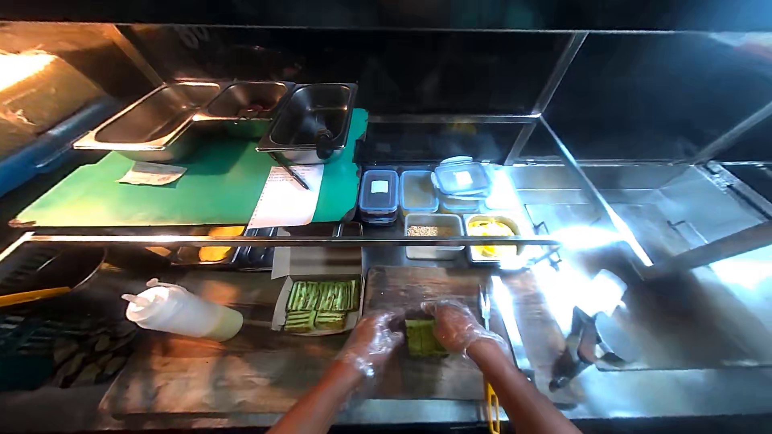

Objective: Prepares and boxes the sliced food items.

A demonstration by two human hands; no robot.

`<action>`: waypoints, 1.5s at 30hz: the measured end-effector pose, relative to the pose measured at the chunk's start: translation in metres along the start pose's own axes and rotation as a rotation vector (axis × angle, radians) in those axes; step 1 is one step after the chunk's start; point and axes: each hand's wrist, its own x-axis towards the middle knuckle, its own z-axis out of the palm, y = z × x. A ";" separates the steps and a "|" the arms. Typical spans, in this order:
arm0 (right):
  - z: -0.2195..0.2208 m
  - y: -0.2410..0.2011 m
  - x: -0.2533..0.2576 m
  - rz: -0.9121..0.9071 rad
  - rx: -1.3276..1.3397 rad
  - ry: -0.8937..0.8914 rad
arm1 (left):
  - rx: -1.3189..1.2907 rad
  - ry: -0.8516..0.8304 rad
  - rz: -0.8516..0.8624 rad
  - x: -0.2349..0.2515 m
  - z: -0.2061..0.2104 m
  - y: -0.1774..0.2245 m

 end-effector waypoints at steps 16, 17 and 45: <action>0.010 -0.016 0.009 -0.102 0.202 -0.111 | -0.037 -0.251 0.104 0.016 0.000 -0.008; 0.005 -0.037 0.005 -0.112 0.182 -0.139 | -0.040 -0.251 0.133 0.005 -0.014 -0.014; 0.098 -0.242 0.101 0.178 0.174 0.475 | 0.380 -0.002 -0.020 -0.014 -0.115 -0.175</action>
